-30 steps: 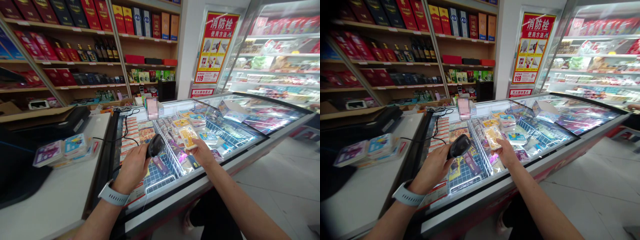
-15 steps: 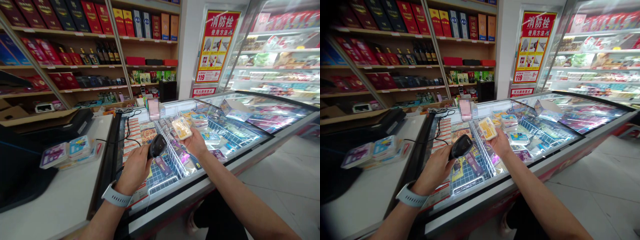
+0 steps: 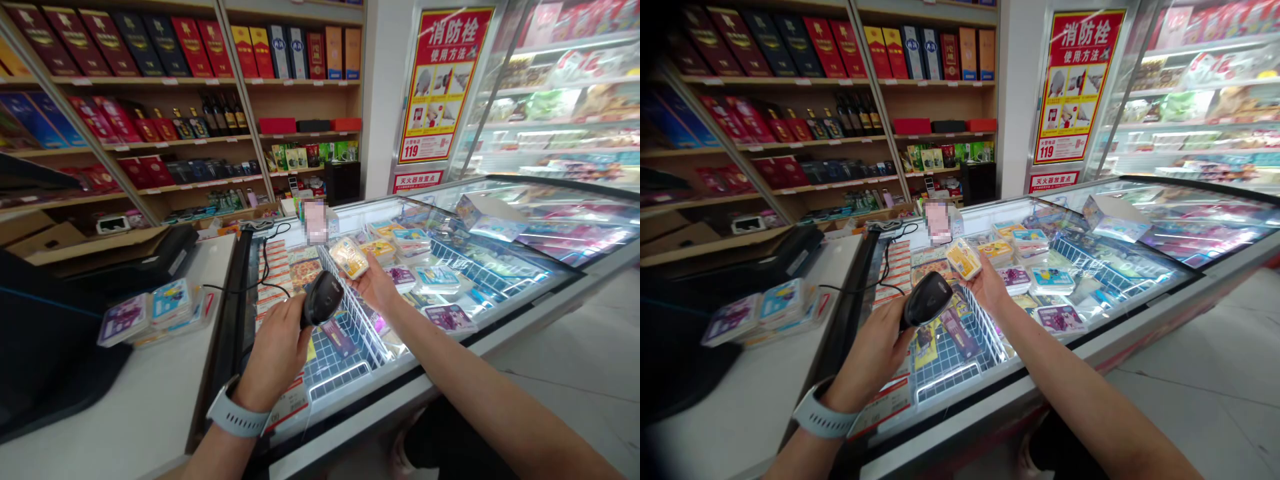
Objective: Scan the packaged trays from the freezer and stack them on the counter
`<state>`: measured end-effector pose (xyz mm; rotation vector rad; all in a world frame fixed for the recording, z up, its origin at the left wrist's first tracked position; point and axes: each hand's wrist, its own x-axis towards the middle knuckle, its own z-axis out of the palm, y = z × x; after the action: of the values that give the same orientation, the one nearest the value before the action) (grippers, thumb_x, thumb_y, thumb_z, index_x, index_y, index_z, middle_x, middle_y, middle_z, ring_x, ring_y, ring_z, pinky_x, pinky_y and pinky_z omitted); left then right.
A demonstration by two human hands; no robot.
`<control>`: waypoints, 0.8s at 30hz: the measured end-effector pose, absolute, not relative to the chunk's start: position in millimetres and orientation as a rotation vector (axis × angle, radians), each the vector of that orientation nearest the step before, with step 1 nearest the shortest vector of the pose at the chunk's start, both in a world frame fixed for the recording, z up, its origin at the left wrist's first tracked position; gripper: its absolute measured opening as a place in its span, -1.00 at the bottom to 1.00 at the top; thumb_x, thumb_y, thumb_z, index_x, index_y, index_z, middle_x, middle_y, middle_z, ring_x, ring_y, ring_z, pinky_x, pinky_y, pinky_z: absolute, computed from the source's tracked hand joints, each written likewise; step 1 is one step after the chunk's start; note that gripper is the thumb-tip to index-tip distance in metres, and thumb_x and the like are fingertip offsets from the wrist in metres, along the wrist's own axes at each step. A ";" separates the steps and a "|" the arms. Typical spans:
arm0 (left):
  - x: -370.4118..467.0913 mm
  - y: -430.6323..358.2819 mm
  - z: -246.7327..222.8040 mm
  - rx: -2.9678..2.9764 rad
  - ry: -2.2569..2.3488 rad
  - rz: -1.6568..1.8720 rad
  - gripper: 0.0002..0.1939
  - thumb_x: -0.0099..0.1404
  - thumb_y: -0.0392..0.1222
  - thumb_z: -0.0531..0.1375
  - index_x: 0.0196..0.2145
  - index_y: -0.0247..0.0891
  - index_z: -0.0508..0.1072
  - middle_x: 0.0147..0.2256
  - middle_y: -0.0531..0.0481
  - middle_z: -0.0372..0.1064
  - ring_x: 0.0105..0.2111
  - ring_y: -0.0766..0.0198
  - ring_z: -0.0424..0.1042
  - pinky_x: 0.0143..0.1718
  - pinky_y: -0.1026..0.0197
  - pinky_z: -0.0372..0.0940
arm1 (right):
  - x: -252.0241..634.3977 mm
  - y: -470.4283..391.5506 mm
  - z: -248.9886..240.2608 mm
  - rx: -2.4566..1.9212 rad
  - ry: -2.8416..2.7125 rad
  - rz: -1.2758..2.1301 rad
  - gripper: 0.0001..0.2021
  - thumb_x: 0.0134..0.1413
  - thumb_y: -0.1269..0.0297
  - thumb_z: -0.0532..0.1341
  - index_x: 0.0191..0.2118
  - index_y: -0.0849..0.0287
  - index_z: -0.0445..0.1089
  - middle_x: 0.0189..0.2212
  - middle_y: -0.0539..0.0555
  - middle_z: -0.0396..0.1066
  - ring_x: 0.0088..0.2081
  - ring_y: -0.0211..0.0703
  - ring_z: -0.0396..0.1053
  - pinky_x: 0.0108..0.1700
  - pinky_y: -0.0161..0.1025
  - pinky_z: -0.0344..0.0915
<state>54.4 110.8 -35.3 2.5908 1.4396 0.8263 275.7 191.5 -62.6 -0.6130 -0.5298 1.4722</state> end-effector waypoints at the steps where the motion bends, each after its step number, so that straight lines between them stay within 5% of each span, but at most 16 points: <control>1: 54.1 110.4 -35.4 2.586 1.424 0.839 -0.59 0.26 -0.36 0.12 0.07 -0.29 0.20 -0.04 -0.17 0.36 -0.03 0.06 0.35 0.05 -0.05 0.26 | 276.3 192.1 -64.5 -0.615 -0.521 1.473 -0.67 0.27 0.09 0.04 0.01 0.16 0.29 -0.24 0.12 0.54 -0.26 -0.10 0.52 -0.38 -0.22 0.48; 10: 52.6 111.2 -34.9 2.617 1.372 0.898 -0.61 0.26 -0.33 0.10 0.05 -0.25 0.21 -0.05 -0.18 0.36 -0.05 0.04 0.38 0.01 -0.07 0.30 | 279.0 193.4 -68.6 -0.576 -0.539 1.485 -0.71 0.23 0.14 0.06 -0.07 0.21 0.34 -0.25 0.14 0.54 -0.37 -0.12 0.53 -0.46 -0.28 0.45; 24: 53.0 110.8 -35.3 2.644 1.364 0.887 -0.57 0.23 -0.37 0.10 0.06 -0.28 0.21 -0.05 -0.19 0.36 -0.04 0.03 0.36 0.02 -0.06 0.30 | 280.6 193.2 -68.4 -0.529 -0.566 1.504 -0.72 0.18 0.24 0.07 -0.06 0.24 0.33 -0.20 0.17 0.53 -0.31 -0.08 0.53 -0.31 -0.18 0.48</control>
<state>53.0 110.8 -35.3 2.6440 1.3644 0.8869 280.6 193.2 -68.4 -0.5285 -0.5658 1.5036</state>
